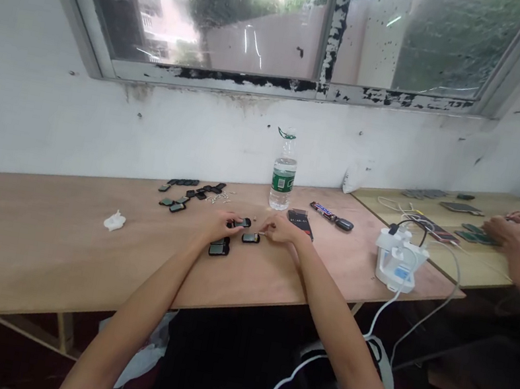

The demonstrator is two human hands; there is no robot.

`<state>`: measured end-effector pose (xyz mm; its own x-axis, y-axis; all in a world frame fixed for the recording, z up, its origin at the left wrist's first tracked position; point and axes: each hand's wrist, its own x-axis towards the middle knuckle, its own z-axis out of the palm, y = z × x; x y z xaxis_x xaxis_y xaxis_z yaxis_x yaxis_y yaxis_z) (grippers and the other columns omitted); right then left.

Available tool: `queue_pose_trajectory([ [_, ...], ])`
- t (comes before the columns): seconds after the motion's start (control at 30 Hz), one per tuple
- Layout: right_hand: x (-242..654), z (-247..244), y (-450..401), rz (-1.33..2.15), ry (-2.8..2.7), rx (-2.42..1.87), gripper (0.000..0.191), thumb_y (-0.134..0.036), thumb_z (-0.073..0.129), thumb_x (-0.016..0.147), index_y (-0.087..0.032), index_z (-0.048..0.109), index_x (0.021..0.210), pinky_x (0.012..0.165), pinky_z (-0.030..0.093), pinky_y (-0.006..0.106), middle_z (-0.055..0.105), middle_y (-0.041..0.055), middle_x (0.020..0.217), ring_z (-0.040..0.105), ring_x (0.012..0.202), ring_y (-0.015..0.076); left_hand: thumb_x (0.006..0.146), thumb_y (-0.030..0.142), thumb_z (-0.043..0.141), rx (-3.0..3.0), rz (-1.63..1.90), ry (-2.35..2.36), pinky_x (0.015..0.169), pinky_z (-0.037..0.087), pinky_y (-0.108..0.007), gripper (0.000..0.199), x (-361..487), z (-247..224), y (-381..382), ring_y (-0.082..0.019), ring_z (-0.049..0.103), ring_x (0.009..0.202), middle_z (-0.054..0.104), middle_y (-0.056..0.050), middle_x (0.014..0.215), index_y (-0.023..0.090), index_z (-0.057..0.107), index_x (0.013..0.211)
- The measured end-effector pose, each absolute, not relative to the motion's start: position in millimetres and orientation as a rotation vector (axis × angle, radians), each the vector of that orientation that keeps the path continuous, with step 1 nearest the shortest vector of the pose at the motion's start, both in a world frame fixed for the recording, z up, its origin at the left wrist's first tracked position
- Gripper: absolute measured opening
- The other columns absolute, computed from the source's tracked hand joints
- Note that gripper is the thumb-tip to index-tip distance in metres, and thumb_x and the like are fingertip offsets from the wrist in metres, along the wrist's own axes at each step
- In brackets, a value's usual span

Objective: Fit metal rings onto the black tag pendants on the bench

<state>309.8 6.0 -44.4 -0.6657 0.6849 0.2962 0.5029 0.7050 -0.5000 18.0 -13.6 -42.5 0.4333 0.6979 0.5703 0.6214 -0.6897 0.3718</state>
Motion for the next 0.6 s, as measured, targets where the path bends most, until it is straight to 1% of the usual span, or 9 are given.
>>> queue_pose_trajectory([
  [0.17,300.5,-45.3,4.1,0.538,-2.456,-0.902,0.057,0.005,0.065,0.075,-0.016,0.085,0.124,0.092,0.063,0.031,0.084,0.0121,0.122,0.078,0.102,0.0240,0.089,0.039,0.082,2.566,1.086,1.195,0.083,0.065,-0.035,0.020,19.8,-42.1,-13.7,-0.023,0.079,0.084,0.086,-0.008,0.106,0.021,0.085,0.097],
  [0.23,297.6,-46.3,4.1,0.579,-2.469,-0.852,0.053,0.004,0.064,0.080,-0.017,0.086,0.123,0.096,0.062,0.030,0.084,0.0109,0.125,0.078,0.106,0.0230,0.088,0.040,0.082,2.553,1.099,1.197,0.083,0.066,-0.034,0.021,20.6,-42.7,-13.7,-0.022,0.078,0.083,0.086,-0.008,0.107,0.021,0.085,0.097],
  [0.3,296.7,-46.8,4.3,0.625,-2.486,-0.815,0.045,0.001,0.063,0.084,-0.019,0.087,0.116,0.097,0.061,0.030,0.085,0.0090,0.120,0.078,0.105,0.0220,0.088,0.041,0.083,2.534,1.108,1.203,0.081,0.066,-0.033,0.021,21.1,-43.3,-14.1,-0.022,0.078,0.083,0.086,-0.008,0.107,0.021,0.085,0.096],
  [0.37,297.6,-46.4,4.3,0.621,-2.468,-0.830,0.037,-0.002,0.065,0.086,-0.019,0.088,0.110,0.096,0.060,0.031,0.085,0.0083,0.114,0.077,0.100,0.0220,0.089,0.041,0.082,2.527,1.105,1.204,0.080,0.066,-0.032,0.022,21.0,-43.2,-15.1,-0.022,0.078,0.082,0.086,-0.008,0.107,0.021,0.085,0.097],
  [0.5,298.2,-43.2,2.1,0.546,-2.262,-0.938,0.027,-0.008,0.067,0.087,-0.015,0.084,0.107,0.091,0.059,0.034,0.084,0.0110,0.108,0.074,0.094,0.0225,0.091,0.042,0.081,2.549,1.124,1.168,0.081,0.067,-0.034,0.023,20.6,-41.5,-17.8,-0.021,0.078,0.080,0.085,-0.010,0.110,0.020,0.086,0.098],
  [0.6,291.2,-41.2,-1.2,0.526,-2.035,-0.929,0.017,-0.018,0.068,0.094,-0.015,0.080,0.106,0.090,0.058,0.035,0.082,0.0107,0.104,0.072,0.094,0.0223,0.092,0.041,0.082,2.579,1.147,1.123,0.083,0.068,-0.035,0.022,22.1,-41.0,-19.2,-0.022,0.079,0.085,0.085,-0.011,0.113,0.020,0.086,0.098],
])
